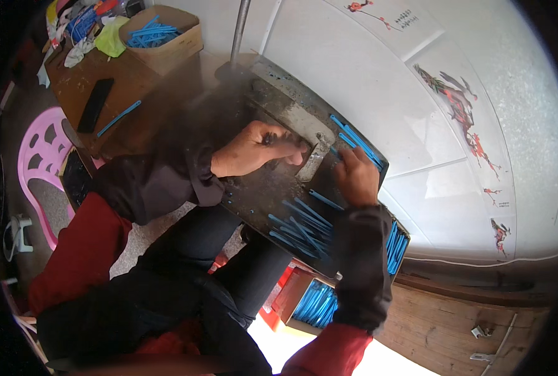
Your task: Sorting small blue pins and inserting them into a mechanical component frame.
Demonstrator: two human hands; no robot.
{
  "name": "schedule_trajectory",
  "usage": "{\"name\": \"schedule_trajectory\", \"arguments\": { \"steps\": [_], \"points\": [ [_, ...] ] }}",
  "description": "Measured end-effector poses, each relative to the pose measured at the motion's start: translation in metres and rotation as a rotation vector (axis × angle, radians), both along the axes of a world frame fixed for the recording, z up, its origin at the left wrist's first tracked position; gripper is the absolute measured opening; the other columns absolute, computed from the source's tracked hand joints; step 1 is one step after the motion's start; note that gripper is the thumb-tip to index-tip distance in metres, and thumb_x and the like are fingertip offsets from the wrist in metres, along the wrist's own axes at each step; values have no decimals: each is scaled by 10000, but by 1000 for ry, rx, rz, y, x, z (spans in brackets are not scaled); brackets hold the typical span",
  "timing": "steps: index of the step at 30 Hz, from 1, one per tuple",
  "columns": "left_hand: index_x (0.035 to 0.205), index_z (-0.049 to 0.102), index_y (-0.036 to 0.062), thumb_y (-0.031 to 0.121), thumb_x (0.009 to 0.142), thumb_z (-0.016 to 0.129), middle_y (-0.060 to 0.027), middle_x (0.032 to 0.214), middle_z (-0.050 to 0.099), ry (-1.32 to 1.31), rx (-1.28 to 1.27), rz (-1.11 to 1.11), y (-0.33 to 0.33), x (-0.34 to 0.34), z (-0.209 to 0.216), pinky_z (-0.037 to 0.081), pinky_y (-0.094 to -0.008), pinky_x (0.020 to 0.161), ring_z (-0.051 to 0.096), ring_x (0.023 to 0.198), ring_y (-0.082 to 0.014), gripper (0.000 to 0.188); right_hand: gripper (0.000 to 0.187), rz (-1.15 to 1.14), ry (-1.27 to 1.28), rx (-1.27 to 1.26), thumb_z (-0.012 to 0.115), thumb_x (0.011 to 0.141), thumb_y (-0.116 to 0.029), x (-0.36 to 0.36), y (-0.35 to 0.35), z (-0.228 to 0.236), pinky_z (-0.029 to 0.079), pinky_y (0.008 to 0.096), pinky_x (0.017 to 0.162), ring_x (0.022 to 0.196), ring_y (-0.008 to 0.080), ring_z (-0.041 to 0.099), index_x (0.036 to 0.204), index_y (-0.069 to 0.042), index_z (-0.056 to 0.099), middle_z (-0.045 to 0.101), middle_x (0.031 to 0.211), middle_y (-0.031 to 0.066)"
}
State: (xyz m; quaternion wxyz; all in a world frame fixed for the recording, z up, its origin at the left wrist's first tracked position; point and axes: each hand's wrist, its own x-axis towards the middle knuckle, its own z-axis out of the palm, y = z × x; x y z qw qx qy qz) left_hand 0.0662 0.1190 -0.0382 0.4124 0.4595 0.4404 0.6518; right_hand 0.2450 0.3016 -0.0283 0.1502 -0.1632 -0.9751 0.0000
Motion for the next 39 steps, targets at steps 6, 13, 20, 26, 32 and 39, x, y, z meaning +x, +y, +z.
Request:
{"name": "schedule_trajectory", "arguments": {
  "steps": [6, 13, 20, 26, 32, 39],
  "points": [
    [898, 669, -18, 77, 881, 614, -56, 837, 689, 63, -3, 142, 1, 7, 0, 486, -238, 736, 625, 794, -89, 111, 72, -43, 412, -839, 605, 784, 27, -3, -86, 39, 392, 258, 550, 615, 105, 489, 852, 35, 625, 561, 712, 64],
    [862, 660, -23, 97, 887, 620, -63, 843, 695, 94, 34, 139, 2, 8, -7, 493, -225, 716, 634, 800, -85, 129, 31, 95, 434, -515, 634, 789, 26, -7, -86, 43, 371, 239, 552, 605, 91, 465, 797, 48, 614, 532, 670, 41],
    [946, 678, -19, 147, 889, 644, -62, 859, 698, 25, -26, 76, -1, -1, -8, 505, -235, 760, 637, 831, -84, 179, 115, 6, -116, -565, 672, 775, -75, 20, -27, 36, 449, 328, 608, 638, 220, 564, 838, 20, 656, 595, 729, 115],
    [967, 679, -18, 144, 875, 657, -55, 883, 703, 145, -66, 54, -2, 2, 6, 495, -229, 769, 623, 835, -66, 187, 132, -157, -125, 115, 615, 786, -94, -8, 57, -26, 498, 430, 718, 811, 357, 617, 883, -10, 643, 640, 906, 157],
    [890, 692, 2, 157, 868, 663, -28, 821, 702, 60, 5, 77, -3, 3, 9, 480, -212, 726, 606, 792, -42, 159, 157, 124, 29, -79, 596, 809, -66, 2, -1, 14, 493, 363, 645, 719, 297, 633, 925, 24, 652, 644, 822, 145],
    [841, 676, -6, 193, 876, 654, -17, 741, 675, 105, -17, 120, 0, 6, 10, 474, -223, 664, 597, 741, -44, 203, 148, 25, 494, -793, 627, 864, -72, 4, -84, 39, 404, 248, 521, 597, 84, 498, 958, 38, 662, 580, 705, 18]
  ]
}}
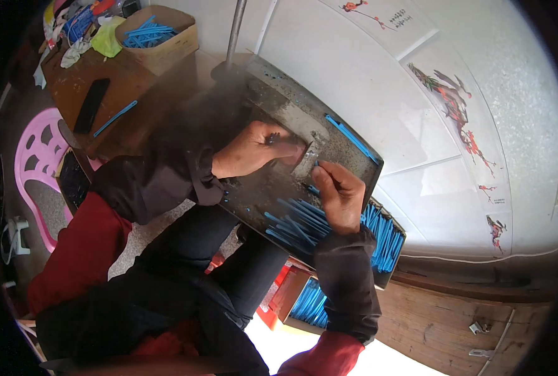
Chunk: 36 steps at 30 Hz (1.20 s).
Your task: Sorting small blue pins and inserting them into a mechanical component frame.
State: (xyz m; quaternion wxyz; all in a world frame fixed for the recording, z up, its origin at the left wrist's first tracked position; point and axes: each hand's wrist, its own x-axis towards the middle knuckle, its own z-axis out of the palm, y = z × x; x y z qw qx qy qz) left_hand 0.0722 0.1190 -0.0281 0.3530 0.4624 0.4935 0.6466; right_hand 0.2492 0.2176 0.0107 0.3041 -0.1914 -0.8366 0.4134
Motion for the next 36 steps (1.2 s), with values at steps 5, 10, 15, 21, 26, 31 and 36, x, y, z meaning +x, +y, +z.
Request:
{"name": "schedule_trajectory", "arguments": {
  "steps": [5, 10, 15, 21, 26, 31, 36],
  "points": [
    [827, 667, 0, 159, 878, 645, -36, 740, 674, 99, 38, -21, 5, -4, -9, 471, -231, 658, 591, 729, -54, 168, 96, -4, -106, -365, 618, 857, -33, 3, -10, 6, 353, 235, 501, 590, 79, 454, 841, 62, 621, 528, 692, -8],
    [827, 662, -8, 145, 867, 652, -39, 734, 671, 144, 25, -26, 7, -5, -11, 469, -240, 669, 586, 737, -56, 159, 44, 25, -24, 253, 621, 812, 26, -11, 3, 8, 351, 239, 518, 592, 91, 445, 801, 60, 597, 504, 679, 17],
    [859, 664, -14, 149, 865, 657, -42, 749, 672, 219, 2, 11, 3, -6, -13, 461, -242, 674, 576, 729, -58, 164, 27, 31, -36, 219, 627, 773, 66, -9, 6, 2, 368, 242, 542, 599, 110, 476, 795, 53, 618, 516, 674, 50],
    [906, 675, -10, 157, 874, 649, -37, 781, 669, 19, -33, -78, 3, -4, -16, 456, -235, 681, 570, 750, -54, 172, 123, 135, -535, 115, 672, 784, -95, 22, 63, -4, 449, 325, 604, 658, 220, 578, 862, 0, 680, 611, 768, 120],
    [908, 675, -16, 134, 888, 633, -8, 767, 646, 16, -73, -95, -2, -1, 3, 461, -230, 688, 560, 752, -59, 157, 134, -12, -642, 645, 630, 770, -92, -17, 118, -42, 471, 387, 708, 831, 271, 561, 892, -38, 640, 589, 887, 113],
    [894, 672, -9, 129, 887, 632, -3, 768, 637, 60, -57, -87, 0, -5, -6, 458, -233, 681, 550, 741, -55, 144, 159, -65, -759, 734, 596, 758, -89, -19, 129, -63, 489, 437, 791, 969, 313, 547, 915, -68, 609, 572, 983, 108],
    [889, 669, -8, 118, 886, 632, -1, 773, 636, -32, -23, -141, -6, -3, 0, 461, -233, 693, 552, 741, -56, 131, 174, 7, -726, 888, 600, 726, -78, -6, 129, -75, 492, 432, 765, 964, 306, 545, 896, -61, 564, 558, 987, 97]
  ]
}}
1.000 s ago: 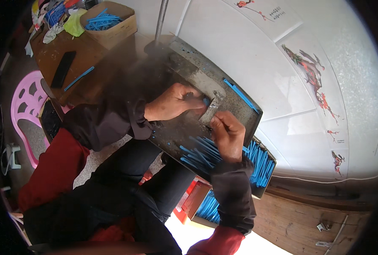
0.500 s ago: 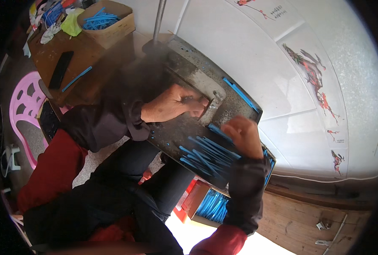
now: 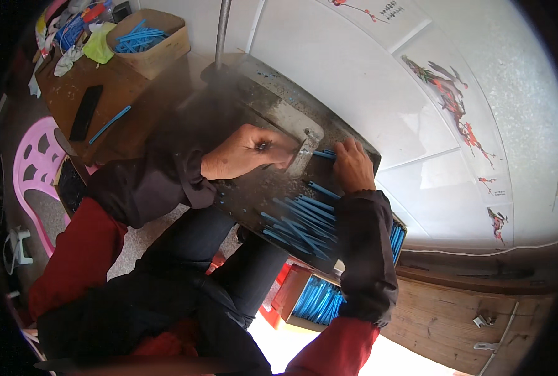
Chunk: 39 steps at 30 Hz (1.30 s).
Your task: Sorting small blue pins and inserting them into a mechanical component frame.
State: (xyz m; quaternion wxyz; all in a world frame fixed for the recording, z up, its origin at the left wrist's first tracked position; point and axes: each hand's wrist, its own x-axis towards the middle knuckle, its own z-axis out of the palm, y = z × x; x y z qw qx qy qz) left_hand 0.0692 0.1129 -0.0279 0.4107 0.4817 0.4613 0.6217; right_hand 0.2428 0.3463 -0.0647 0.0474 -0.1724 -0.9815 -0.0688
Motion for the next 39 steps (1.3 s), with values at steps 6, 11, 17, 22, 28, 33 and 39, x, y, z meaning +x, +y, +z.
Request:
{"name": "schedule_trajectory", "arguments": {
  "steps": [6, 11, 17, 22, 28, 33, 39],
  "points": [
    [963, 663, -17, 151, 889, 644, -41, 813, 677, 60, 61, -25, 2, -2, -6, 482, -221, 689, 588, 730, -66, 184, 198, 49, 27, -69, 616, 715, -65, 4, -1, 1, 469, 411, 785, 993, 291, 539, 904, -70, 558, 551, 965, 93],
    [979, 660, -19, 106, 889, 626, -19, 808, 659, 48, 51, 9, 0, -1, -3, 474, -236, 709, 582, 767, -65, 158, 162, 78, 164, -190, 619, 722, -65, 9, 8, -18, 455, 403, 784, 959, 294, 551, 875, -86, 570, 562, 914, 74],
    [940, 672, -29, 117, 879, 640, -32, 809, 675, 46, 75, 58, 2, -6, -9, 476, -223, 697, 603, 771, -69, 161, 154, 128, 264, -144, 617, 802, -88, 13, -55, 40, 470, 389, 624, 749, 314, 592, 954, -63, 612, 600, 757, 100],
    [908, 675, -29, 110, 871, 646, -45, 813, 682, -19, 49, 118, 10, 0, -13, 479, -222, 686, 611, 762, -75, 147, 162, 99, 625, -526, 600, 891, -132, 2, -125, 81, 415, 304, 516, 544, 201, 524, 898, 22, 651, 566, 654, 104],
    [933, 673, -35, 104, 871, 645, -56, 831, 688, 20, 77, 149, 16, 4, -22, 495, -232, 716, 623, 790, -86, 154, 69, -185, 732, -985, 599, 823, 14, -11, -138, 85, 376, 254, 536, 622, 94, 483, 833, 72, 635, 527, 665, 19],
    [963, 672, -31, 104, 880, 636, -68, 844, 692, 127, 99, 131, 13, 1, -20, 493, -239, 708, 622, 784, -88, 163, 72, 49, 701, -627, 623, 759, 81, -8, -131, 83, 367, 236, 553, 624, 86, 477, 824, 65, 647, 527, 679, 20],
    [945, 682, -1, 163, 903, 621, -44, 791, 659, 142, 7, 159, 1, -3, -16, 451, -227, 693, 568, 758, -66, 180, 104, 78, 377, -767, 684, 752, -12, 23, -74, 62, 402, 282, 568, 603, 164, 503, 835, 47, 663, 556, 720, 96]
  ]
}}
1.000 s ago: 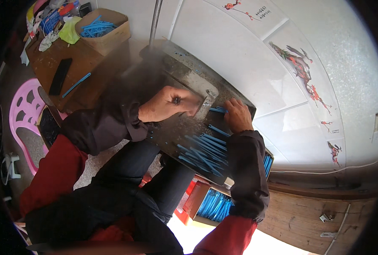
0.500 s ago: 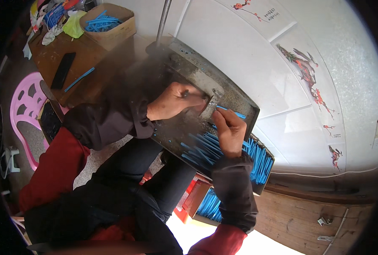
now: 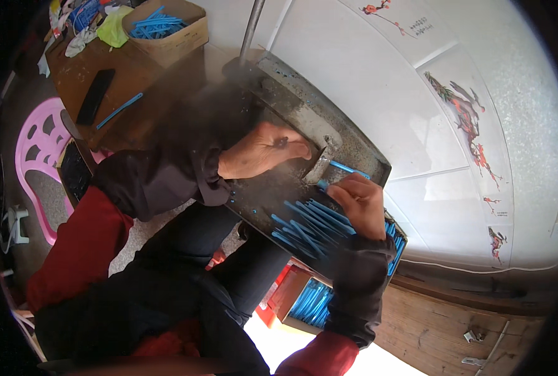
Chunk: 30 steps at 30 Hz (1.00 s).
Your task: Sorting small blue pins and inserting them into a mechanical component frame.
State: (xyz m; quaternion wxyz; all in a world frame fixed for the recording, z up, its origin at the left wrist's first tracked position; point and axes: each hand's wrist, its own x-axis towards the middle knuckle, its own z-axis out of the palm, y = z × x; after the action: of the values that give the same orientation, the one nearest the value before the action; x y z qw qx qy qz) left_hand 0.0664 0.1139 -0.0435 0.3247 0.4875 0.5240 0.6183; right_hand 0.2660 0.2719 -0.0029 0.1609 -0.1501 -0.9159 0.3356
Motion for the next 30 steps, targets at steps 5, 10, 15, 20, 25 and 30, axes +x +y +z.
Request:
{"name": "schedule_trajectory", "arguments": {
  "steps": [5, 10, 15, 20, 25, 30],
  "points": [
    [1053, 641, 30, 238, 937, 580, 4, 725, 576, -159, -43, -241, 7, 6, 9, 418, -226, 656, 517, 710, -52, 245, 133, -4, -42, 549, 659, 730, -49, -13, 59, -67, 468, 420, 629, 691, 355, 591, 841, -2, 601, 587, 790, 135],
    [1047, 611, 1, 219, 955, 551, -17, 875, 640, -167, 31, -227, 0, 0, 12, 444, -220, 794, 581, 862, -68, 244, 124, -31, -51, 558, 629, 713, -19, -25, 33, -39, 466, 426, 664, 767, 339, 580, 827, -25, 580, 559, 797, 136],
    [1065, 607, -9, 172, 946, 562, -23, 910, 646, -197, 83, -172, 6, 1, 1, 472, -243, 806, 592, 855, -79, 222, 124, -25, -8, 340, 631, 708, -7, -13, -16, -7, 464, 397, 682, 806, 322, 558, 825, -21, 592, 560, 803, 120],
    [1048, 606, -24, 133, 935, 570, -36, 916, 652, -222, 40, -107, 2, 3, 6, 480, -239, 800, 597, 866, -80, 197, 174, 178, 63, 602, 659, 677, -39, -24, -40, -10, 479, 416, 697, 789, 312, 562, 846, -34, 618, 580, 825, 110],
    [1054, 610, -31, 90, 915, 590, -54, 964, 660, -189, -23, -128, 5, -1, 6, 479, -232, 813, 603, 935, -89, 185, 292, 330, 191, 798, 670, 649, -66, -43, -51, -27, 493, 443, 736, 843, 333, 584, 937, -34, 628, 606, 917, 141],
    [1053, 616, -23, 73, 905, 600, -39, 968, 660, -132, 22, -68, 11, -5, -11, 478, -228, 816, 596, 948, -83, 177, 309, 262, 4, 654, 646, 665, -68, -27, -41, -16, 515, 426, 750, 862, 353, 608, 963, 1, 601, 608, 972, 169]
  ]
}}
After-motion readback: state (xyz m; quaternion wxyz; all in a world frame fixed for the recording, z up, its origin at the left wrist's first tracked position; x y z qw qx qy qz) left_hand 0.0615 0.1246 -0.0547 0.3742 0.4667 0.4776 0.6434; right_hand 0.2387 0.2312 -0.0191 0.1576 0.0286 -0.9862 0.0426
